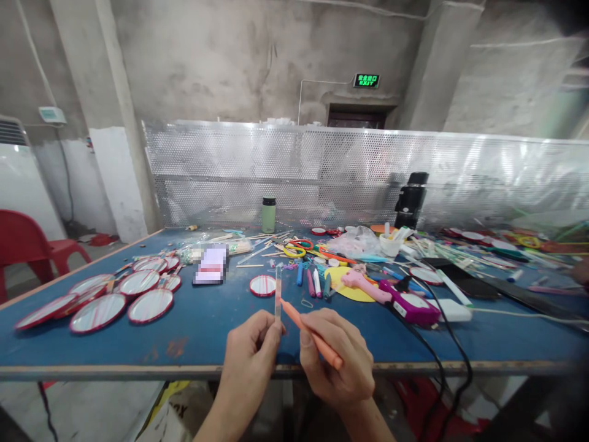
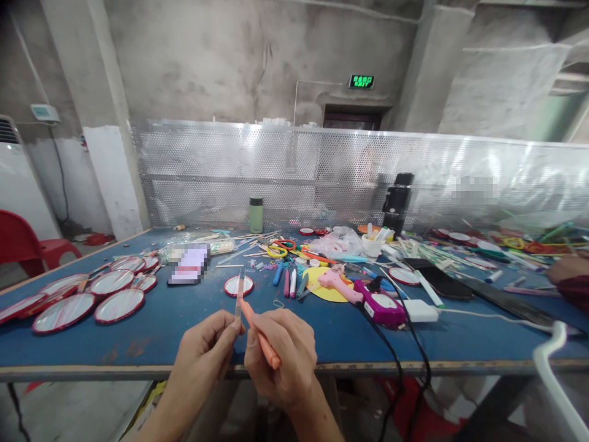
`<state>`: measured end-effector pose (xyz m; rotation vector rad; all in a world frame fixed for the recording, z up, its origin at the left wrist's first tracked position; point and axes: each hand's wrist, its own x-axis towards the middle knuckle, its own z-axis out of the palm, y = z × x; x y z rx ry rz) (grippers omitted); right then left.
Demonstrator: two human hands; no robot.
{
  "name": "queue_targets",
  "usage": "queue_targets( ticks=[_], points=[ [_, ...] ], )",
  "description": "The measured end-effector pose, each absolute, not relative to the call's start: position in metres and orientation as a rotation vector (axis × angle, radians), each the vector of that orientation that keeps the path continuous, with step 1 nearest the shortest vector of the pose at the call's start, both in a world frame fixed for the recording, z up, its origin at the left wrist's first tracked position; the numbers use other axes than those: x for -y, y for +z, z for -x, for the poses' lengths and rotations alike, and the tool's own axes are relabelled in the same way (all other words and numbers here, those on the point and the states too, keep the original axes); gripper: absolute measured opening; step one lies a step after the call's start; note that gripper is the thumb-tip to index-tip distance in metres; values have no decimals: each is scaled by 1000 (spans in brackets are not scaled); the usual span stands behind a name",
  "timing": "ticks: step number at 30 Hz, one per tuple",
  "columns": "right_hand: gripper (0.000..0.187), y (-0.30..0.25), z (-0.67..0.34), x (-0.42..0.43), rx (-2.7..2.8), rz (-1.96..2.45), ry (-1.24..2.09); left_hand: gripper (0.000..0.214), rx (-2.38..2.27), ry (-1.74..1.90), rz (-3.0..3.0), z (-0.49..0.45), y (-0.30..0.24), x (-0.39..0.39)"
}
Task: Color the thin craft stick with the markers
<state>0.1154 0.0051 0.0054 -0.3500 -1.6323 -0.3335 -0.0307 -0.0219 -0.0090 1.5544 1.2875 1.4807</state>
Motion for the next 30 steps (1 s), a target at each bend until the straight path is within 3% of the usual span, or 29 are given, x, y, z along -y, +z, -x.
queue_targets(
  ticks=[30],
  points=[
    [22,5,-114,-6,1609,343,-357,37,-1282,1483,-1563,31,-8,21]
  ],
)
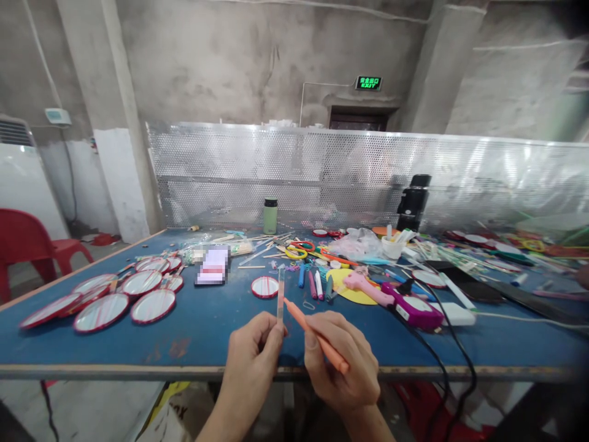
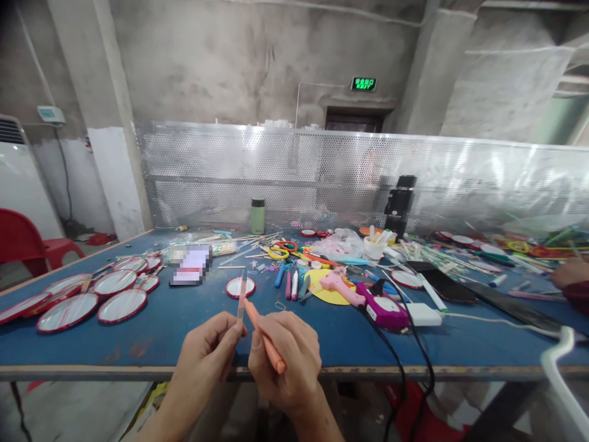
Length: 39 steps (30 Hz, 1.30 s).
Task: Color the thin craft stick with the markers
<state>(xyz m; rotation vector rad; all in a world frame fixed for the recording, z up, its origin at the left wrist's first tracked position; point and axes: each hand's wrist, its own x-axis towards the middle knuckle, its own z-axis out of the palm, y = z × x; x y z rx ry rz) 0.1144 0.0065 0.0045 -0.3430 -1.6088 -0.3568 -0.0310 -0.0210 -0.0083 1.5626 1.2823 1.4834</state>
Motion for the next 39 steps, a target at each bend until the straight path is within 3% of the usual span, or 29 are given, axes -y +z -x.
queue_targets(
  ticks=[39],
  points=[
    [25,7,-114,-2,1617,321,-357,38,-1301,1491,-1556,31,-7,23]
  ],
)
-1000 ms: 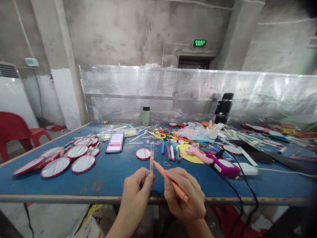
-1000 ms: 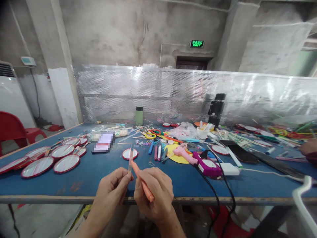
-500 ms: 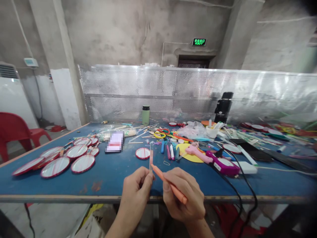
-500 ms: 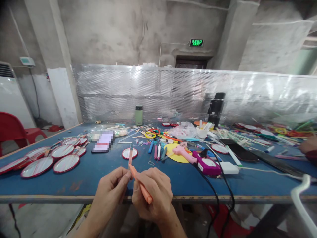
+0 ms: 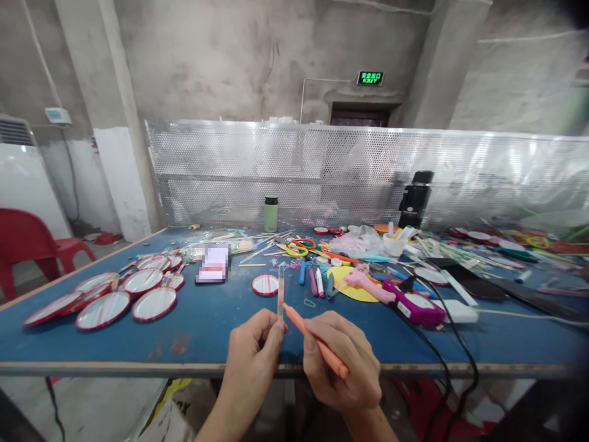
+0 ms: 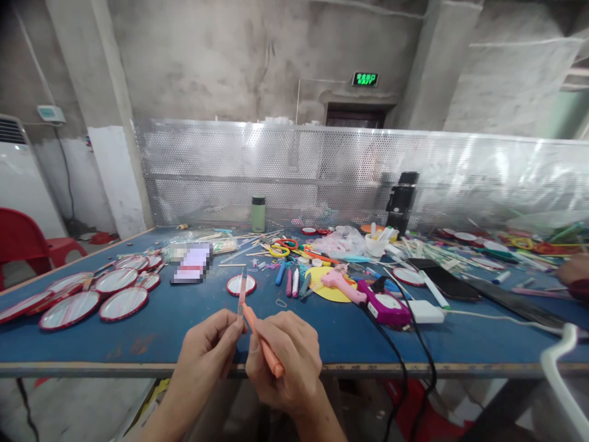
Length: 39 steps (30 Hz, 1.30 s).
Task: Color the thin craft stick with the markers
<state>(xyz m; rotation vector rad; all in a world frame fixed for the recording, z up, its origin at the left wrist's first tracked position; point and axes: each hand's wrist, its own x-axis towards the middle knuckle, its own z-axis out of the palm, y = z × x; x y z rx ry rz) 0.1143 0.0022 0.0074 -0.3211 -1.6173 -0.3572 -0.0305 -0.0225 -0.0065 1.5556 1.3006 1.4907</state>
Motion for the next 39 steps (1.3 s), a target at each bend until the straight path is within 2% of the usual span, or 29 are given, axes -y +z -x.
queue_targets(
  ticks=[39],
  points=[
    [22,6,-114,-4,1602,386,-433,37,-1267,1484,-1518,29,-8,23]
  ],
)
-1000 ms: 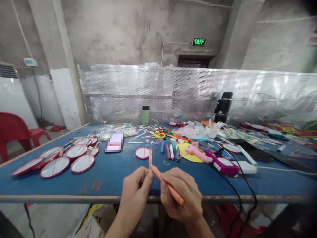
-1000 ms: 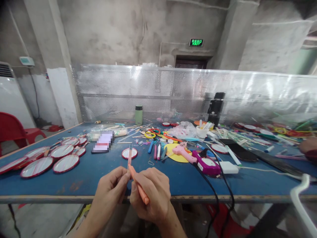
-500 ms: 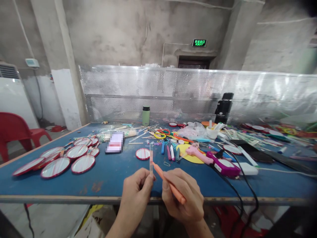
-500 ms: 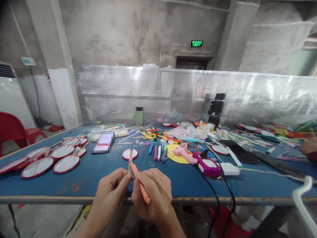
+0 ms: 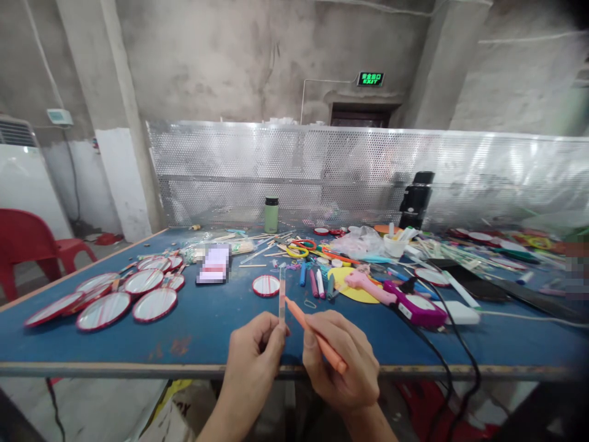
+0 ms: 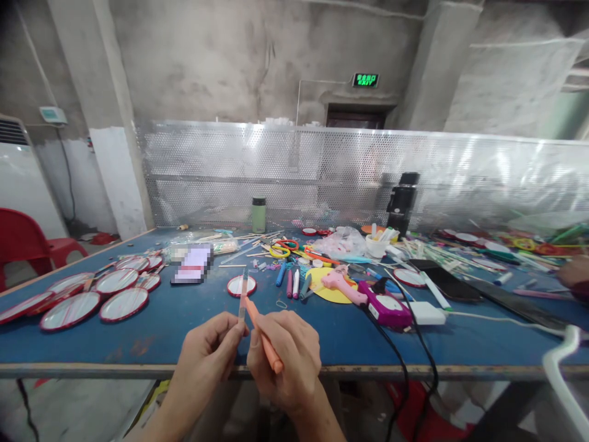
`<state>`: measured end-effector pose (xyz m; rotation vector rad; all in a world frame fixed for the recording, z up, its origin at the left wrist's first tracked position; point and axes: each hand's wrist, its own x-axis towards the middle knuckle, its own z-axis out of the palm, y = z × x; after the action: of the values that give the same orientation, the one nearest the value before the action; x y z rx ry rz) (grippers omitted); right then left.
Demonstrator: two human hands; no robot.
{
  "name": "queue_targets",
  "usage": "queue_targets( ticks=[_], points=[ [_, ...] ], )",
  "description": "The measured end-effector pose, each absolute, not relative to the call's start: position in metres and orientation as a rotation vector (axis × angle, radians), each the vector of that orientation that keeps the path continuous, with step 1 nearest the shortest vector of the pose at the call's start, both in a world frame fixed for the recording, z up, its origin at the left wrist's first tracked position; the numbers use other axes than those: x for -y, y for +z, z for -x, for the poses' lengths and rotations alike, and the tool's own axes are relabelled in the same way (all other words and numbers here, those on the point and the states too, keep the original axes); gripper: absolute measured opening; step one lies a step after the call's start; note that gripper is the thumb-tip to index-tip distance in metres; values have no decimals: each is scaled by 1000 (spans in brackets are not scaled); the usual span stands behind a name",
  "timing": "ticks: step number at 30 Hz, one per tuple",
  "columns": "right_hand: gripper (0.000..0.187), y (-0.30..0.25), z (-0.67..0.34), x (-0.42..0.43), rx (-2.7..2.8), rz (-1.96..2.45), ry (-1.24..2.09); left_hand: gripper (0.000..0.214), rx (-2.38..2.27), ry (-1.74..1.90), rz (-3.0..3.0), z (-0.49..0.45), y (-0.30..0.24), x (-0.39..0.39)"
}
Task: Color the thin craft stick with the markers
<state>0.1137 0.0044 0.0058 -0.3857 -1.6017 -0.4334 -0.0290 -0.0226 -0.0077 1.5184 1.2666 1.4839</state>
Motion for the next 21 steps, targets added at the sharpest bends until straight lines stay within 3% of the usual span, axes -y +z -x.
queue_targets(
  ticks=[21],
  points=[
    [23,5,-116,-5,1616,336,-429,36,-1271,1482,-1532,30,-12,21]
  ],
)
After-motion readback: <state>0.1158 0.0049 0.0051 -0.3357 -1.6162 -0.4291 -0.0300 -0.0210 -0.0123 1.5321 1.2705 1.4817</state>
